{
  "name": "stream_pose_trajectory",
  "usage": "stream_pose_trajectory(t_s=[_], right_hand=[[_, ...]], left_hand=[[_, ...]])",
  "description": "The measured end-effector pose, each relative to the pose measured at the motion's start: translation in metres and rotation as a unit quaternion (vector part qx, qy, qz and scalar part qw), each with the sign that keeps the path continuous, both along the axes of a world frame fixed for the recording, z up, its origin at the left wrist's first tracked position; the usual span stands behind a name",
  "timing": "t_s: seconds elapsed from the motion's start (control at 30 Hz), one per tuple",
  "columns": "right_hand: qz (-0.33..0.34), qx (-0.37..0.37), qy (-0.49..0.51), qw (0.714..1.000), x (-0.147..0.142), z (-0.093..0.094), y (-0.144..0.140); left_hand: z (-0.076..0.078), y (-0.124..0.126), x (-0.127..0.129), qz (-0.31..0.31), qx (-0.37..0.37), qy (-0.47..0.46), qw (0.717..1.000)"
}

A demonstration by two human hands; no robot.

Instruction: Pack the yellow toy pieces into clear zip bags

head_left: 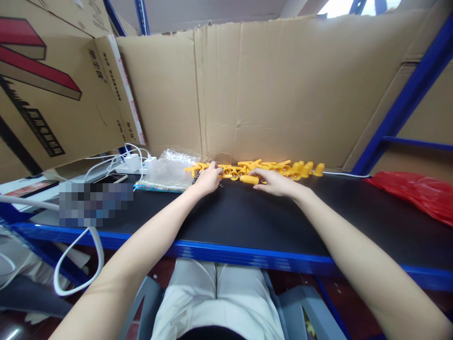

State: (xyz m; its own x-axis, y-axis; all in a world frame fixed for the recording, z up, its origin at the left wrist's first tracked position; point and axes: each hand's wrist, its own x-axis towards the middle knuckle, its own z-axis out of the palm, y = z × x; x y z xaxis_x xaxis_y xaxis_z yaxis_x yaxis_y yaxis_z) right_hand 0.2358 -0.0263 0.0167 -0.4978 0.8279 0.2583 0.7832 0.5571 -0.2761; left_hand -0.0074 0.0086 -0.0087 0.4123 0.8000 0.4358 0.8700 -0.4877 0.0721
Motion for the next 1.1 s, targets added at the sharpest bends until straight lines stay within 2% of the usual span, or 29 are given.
stream_pose_trajectory(t_s=[0.23, 0.5, 0.87, 1.1], right_hand=[[-0.027, 0.026, -0.011, 0.999, 0.008, -0.002, 0.006], [-0.007, 0.026, 0.006, 1.0, 0.007, -0.005, 0.008], [-0.011, 0.038, -0.001, 0.999, 0.008, -0.007, 0.009], [0.012, 0.032, 0.032, 0.999, -0.001, -0.006, 0.005]], left_hand=[[0.0, 0.001, -0.003, 0.003, 0.0, 0.0, 1.0], [-0.001, 0.001, -0.003, -0.007, 0.013, -0.004, 1.0], [-0.001, 0.002, -0.004, -0.01, 0.036, -0.01, 0.999], [0.002, -0.005, 0.003, -0.067, 0.069, -0.019, 0.995]])
